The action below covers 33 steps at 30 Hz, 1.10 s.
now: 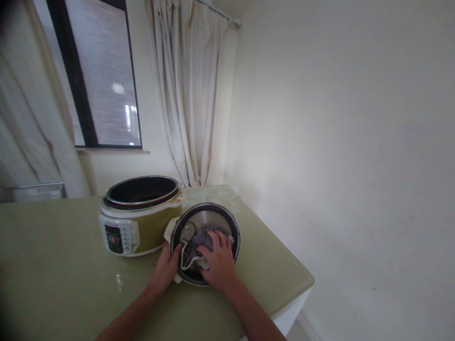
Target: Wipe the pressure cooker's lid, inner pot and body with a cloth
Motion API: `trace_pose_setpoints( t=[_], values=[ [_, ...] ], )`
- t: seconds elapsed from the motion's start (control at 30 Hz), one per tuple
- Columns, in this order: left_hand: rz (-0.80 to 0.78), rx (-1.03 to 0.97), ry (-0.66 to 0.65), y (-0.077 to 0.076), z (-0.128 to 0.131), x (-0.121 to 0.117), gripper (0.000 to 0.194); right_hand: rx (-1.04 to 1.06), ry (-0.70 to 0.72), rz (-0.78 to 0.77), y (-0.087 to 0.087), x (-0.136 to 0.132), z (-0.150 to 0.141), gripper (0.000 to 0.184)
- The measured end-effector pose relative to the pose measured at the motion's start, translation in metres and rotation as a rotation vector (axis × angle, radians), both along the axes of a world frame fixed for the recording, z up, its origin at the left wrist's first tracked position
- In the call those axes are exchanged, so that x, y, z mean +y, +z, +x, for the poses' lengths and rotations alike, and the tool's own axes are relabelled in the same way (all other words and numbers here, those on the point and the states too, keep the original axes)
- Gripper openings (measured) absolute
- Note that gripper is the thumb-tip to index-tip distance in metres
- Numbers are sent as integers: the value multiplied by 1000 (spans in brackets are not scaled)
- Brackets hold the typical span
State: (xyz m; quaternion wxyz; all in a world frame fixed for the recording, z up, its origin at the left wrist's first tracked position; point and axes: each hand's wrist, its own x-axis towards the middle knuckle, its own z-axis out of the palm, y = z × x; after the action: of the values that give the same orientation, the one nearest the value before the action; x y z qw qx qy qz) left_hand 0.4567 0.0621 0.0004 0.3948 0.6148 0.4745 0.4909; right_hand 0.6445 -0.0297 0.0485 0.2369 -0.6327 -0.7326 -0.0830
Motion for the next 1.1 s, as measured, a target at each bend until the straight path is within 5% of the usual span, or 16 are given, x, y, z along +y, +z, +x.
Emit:
trace_pose_setpoints(
  t=[0.33, 0.57, 0.9, 1.1],
  values=[
    [-31, 2, -2, 3, 12, 3, 50, -45, -193, 29, 19, 20, 10, 46],
    [-13, 13, 33, 2, 13, -2, 52, -189, -352, 85, 46, 60, 8, 48],
    [-65, 42, 67, -1, 14, -6, 57, -418, -5, 83, 67, 85, -12, 42],
    [-20, 36, 63, 0, 11, -6, 58, -394, -104, -29, 72, 68, -1, 33]
  ],
)
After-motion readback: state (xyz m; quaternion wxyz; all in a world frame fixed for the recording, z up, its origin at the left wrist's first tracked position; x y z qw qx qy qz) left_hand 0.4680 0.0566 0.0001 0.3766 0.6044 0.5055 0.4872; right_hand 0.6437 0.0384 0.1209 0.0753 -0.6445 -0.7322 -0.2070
